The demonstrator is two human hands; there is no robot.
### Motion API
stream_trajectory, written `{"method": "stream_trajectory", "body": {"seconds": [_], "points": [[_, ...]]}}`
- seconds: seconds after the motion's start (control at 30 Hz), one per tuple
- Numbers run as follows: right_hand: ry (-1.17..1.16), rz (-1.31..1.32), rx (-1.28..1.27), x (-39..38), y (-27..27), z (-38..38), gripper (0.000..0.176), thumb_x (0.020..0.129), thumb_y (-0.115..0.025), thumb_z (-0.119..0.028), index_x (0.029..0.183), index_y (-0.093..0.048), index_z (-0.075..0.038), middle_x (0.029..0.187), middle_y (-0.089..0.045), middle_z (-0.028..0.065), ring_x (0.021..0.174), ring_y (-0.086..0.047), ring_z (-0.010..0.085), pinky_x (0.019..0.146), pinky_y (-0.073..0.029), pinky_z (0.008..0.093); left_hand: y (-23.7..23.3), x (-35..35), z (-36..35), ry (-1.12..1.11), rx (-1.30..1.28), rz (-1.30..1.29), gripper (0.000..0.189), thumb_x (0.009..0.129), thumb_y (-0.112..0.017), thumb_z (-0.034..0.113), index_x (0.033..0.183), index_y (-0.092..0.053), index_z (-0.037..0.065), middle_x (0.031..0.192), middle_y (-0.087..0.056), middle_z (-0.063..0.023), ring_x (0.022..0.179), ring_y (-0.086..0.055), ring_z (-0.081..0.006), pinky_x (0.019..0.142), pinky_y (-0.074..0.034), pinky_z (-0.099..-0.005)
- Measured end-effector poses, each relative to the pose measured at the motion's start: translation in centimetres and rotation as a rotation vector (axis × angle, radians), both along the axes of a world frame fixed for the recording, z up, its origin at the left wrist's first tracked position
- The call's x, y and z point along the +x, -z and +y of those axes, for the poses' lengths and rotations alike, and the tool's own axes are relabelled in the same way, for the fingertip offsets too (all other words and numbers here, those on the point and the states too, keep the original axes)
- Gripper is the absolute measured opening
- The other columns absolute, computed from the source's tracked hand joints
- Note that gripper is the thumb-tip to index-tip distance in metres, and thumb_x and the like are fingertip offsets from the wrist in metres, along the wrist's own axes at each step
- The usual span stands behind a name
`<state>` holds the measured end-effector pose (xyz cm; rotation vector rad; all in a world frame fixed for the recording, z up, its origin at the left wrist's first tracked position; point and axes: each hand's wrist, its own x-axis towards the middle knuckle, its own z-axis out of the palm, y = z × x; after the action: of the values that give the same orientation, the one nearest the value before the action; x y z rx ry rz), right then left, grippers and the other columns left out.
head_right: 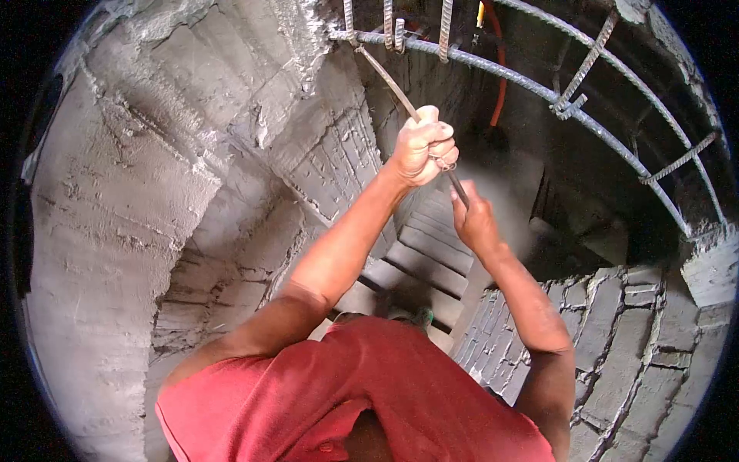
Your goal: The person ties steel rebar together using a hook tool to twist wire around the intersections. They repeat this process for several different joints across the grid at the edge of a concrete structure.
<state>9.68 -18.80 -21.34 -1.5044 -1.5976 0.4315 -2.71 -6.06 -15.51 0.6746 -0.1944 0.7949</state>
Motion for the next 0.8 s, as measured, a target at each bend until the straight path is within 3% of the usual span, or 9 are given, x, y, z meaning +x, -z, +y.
{"method": "stream_trajectory", "body": {"seconds": [0.07, 0.13, 0.33, 0.37, 0.4, 0.47, 0.6, 0.67, 0.8], "points": [[0.006, 0.031, -0.025, -1.8, 0.7, -0.4, 0.017, 0.100, -0.053, -0.019, 0.106, -0.053, -0.004, 0.080, -0.061, 0.0296, 0.082, -0.060, 0.0519, 0.062, -0.048, 0.0498, -0.7, -0.7, -0.8, -0.197, 0.003, 0.203, 0.036, 0.092, -0.055, -0.001, 0.072, -0.032, 0.018, 0.056, -0.030, 0.0056, 0.043, -0.032, -0.0076, 0.042, -0.027, -0.0280], [0.080, 0.177, -0.044, -5.5, 3.2, -0.9, 0.017, 0.100, -0.053, -0.018, 0.111, -0.051, -0.005, 0.081, -0.061, 0.0296, 0.083, -0.061, 0.0517, 0.064, -0.048, 0.0522, -0.3, -3.1, -1.3, -0.196, 0.023, 0.216, 0.034, 0.093, -0.055, -0.001, 0.075, -0.033, 0.019, 0.057, -0.030, 0.0062, 0.043, -0.031, -0.0064, 0.040, -0.026, -0.0271], [-0.002, 0.249, -0.128, -11.4, -0.2, -3.9, 0.029, 0.098, -0.057, -0.024, 0.119, -0.047, -0.005, 0.087, -0.064, 0.0280, 0.087, -0.063, 0.0507, 0.071, -0.049, 0.0521, -0.6, -7.4, -1.9, 0.020, -0.022, 0.136, 0.030, 0.093, -0.056, 0.001, 0.081, -0.034, 0.019, 0.060, -0.030, 0.0076, 0.043, -0.027, -0.0037, 0.041, -0.025, -0.0234], [-0.068, 0.241, -0.238, -9.9, -2.6, -5.3, 0.037, 0.097, -0.059, -0.032, 0.120, -0.049, -0.005, 0.081, -0.062, 0.0211, 0.078, -0.065, 0.0394, 0.067, -0.049, 0.0462, -1.5, -6.8, -2.7, 0.016, -0.065, 0.112, 0.030, 0.093, -0.054, 0.000, 0.081, -0.034, 0.019, 0.060, -0.029, 0.0074, 0.043, -0.026, -0.0043, 0.040, -0.025, -0.0230], [-0.060, 0.239, -0.227, -7.8, -3.8, -6.2, 0.037, 0.097, -0.059, -0.032, 0.120, -0.049, -0.005, 0.081, -0.062, 0.0211, 0.078, -0.065, 0.0394, 0.067, -0.049, 0.0462, -2.4, -6.2, -3.1, 0.025, -0.054, 0.110, 0.030, 0.093, -0.054, 0.000, 0.081, -0.034, 0.019, 0.060, -0.029, 0.0074, 0.043, -0.026, -0.0043, 0.040, -0.025, -0.0230], [-0.483, 0.758, -0.445, -4.0, -5.2, -8.0, 0.038, 0.096, -0.059, -0.037, 0.116, -0.054, -0.004, 0.073, -0.053, 0.0136, 0.072, -0.058, 0.0245, 0.065, -0.047, 0.0395, -3.5, -5.0, -3.7, 0.147, -0.129, -0.145, 0.029, 0.093, -0.052, 0.000, 0.080, -0.034, 0.019, 0.060, -0.029, 0.0070, 0.043, -0.027, -0.0047, 0.039, -0.025, -0.0228], [-0.469, 0.751, -0.561, -1.7, -7.2, -7.1, 0.040, 0.094, -0.061, -0.042, 0.103, -0.058, -0.003, 0.071, -0.046, 0.0097, 0.070, -0.051, 0.0174, 0.065, -0.045, 0.0357, -2.9, -4.0, -3.5, 0.154, -0.143, -0.189, 0.029, 0.095, -0.049, 0.002, 0.079, -0.033, 0.019, 0.059, -0.028, 0.0063, 0.044, -0.029, -0.0049, 0.039, -0.026, -0.0226], [-0.401, 0.142, -0.523, -0.9, -6.1, -5.3, 0.043, 0.090, -0.065, -0.043, 0.096, -0.057, -0.002, 0.071, -0.050, 0.0127, 0.068, -0.052, 0.0205, 0.066, -0.045, 0.0366, -1.3, -4.8, -2.9, 0.110, -0.088, -0.155, 0.028, 0.096, -0.049, 0.003, 0.079, -0.033, 0.019, 0.059, -0.028, 0.0064, 0.044, -0.029, -0.0050, 0.040, -0.027, -0.0237], [-0.188, -0.222, -0.239, -3.9, -1.1, -1.8, 0.035, 0.089, -0.067, -0.037, 0.096, -0.058, -0.003, 0.076, -0.063, 0.0213, 0.074, -0.063, 0.0402, 0.069, -0.048, 0.0482, 3.1, -6.0, 0.5, -0.029, -0.089, -0.027, 0.032, 0.090, -0.059, 0.003, 0.079, -0.034, 0.019, 0.057, -0.028, 0.0077, 0.043, -0.029, -0.0052, 0.042, -0.031, -0.0261]]}}
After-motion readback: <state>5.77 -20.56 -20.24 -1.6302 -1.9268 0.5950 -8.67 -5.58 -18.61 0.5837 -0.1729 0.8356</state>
